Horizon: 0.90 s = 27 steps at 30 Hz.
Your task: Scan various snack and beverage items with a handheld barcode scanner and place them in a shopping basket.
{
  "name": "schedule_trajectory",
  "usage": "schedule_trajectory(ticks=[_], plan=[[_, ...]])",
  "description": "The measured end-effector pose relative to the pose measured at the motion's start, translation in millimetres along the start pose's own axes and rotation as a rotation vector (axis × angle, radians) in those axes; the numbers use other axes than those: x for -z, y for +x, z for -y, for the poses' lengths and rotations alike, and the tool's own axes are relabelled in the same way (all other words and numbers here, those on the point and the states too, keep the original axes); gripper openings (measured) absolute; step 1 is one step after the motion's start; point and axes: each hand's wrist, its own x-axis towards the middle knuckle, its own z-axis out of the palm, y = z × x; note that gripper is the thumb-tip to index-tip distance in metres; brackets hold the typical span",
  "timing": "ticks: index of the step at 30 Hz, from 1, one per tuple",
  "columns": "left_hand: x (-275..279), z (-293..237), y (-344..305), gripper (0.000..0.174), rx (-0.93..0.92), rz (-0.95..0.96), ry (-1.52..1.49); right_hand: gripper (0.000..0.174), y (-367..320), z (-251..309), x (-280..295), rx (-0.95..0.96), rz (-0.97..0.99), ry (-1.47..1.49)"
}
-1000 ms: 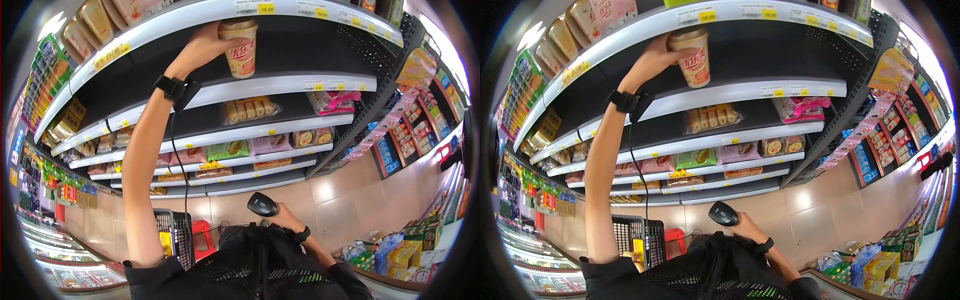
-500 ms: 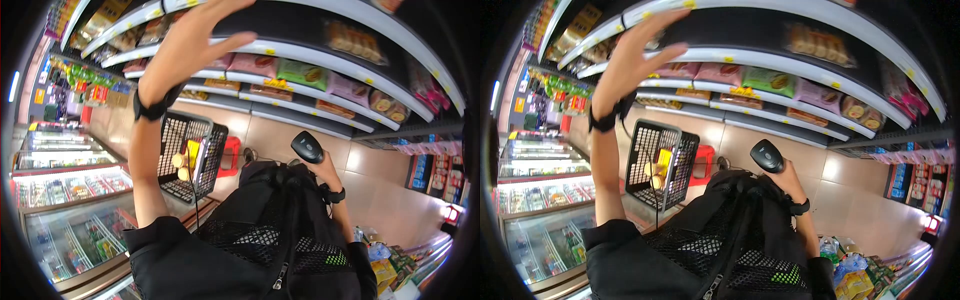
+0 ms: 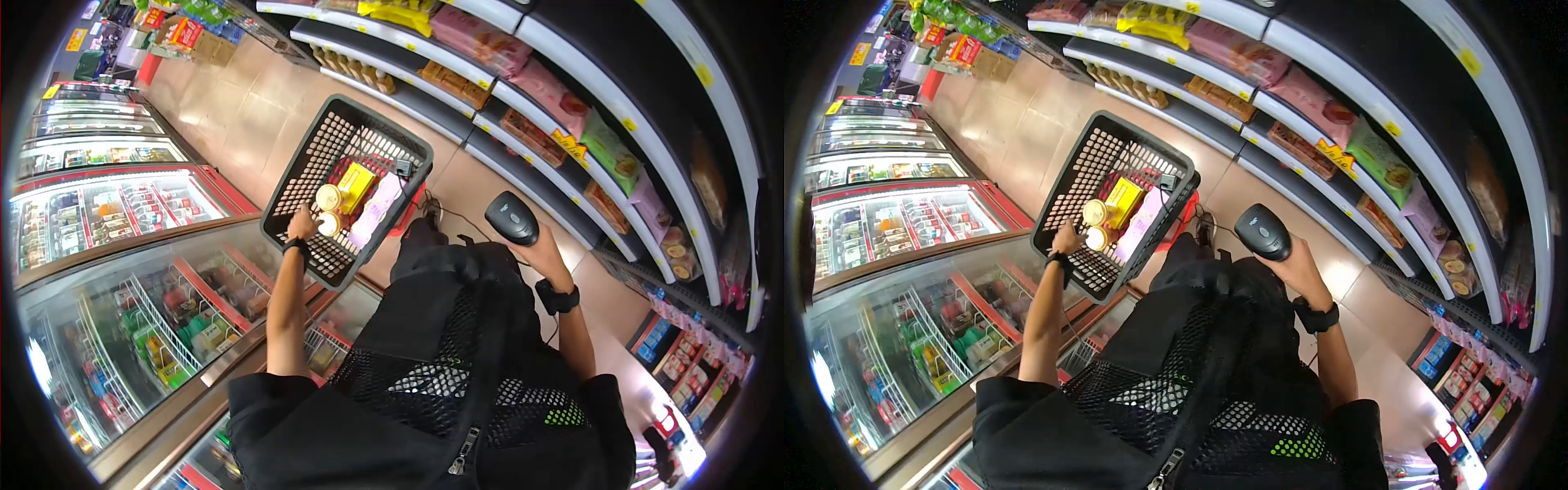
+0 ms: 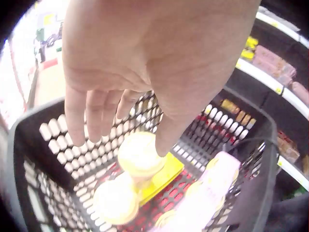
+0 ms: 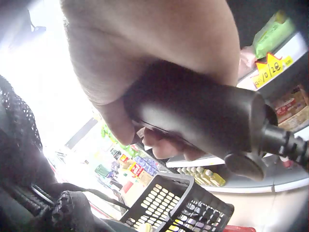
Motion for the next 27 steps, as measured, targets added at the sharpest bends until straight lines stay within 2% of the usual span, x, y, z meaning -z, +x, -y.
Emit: schedule_trajectory(ticks=[3,7,9,12,15,16,18,19,22,27], plan=[[-73.3,37.6,22.6,0.093,0.143,0.092,-0.135,0.039,12.5,15.9,-17.4,-0.064,0.049,-0.049],[-76.7,-5.8,15.3,0.117,0.307,0.082,-0.142,0.041,13.7,30.9,-34.6,-0.155,0.027,-0.039],[-89.0,-12.8,25.2,0.113,0.383,0.054,-0.113,0.042,12.1,28.2,-39.6,-0.259,0.053,-0.038],[-112.4,-7.0,45.1,0.096,0.429,-0.002,-0.084,0.043,11.5,18.3,-46.7,-0.25,0.079,-0.003],[-115.9,14.5,47.5,0.091,0.28,0.036,-0.095,0.043,5.0,15.1,-49.8,-0.347,0.092,-0.014],[-99.0,13.4,41.9,0.09,0.238,0.104,-0.129,0.044,6.6,14.3,-52.2,-0.375,0.067,-0.022],[-102.0,43.9,43.4,0.09,0.098,0.145,-0.208,0.044,8.5,10.3,-57.7,-0.364,0.049,-0.053],[-106.4,58.1,47.5,0.089,0.088,0.191,-0.227,0.044,8.1,8.6,-60.2,-0.345,0.025,-0.096],[-114.1,82.9,44.3,0.087,-0.134,0.126,-0.238,0.044,17.7,21.5,-65.7,-0.361,0.011,-0.104],[-97.6,63.7,29.3,0.086,-0.059,0.166,-0.208,0.044,17.9,11.6,-73.2,-0.318,-0.013,-0.061]])
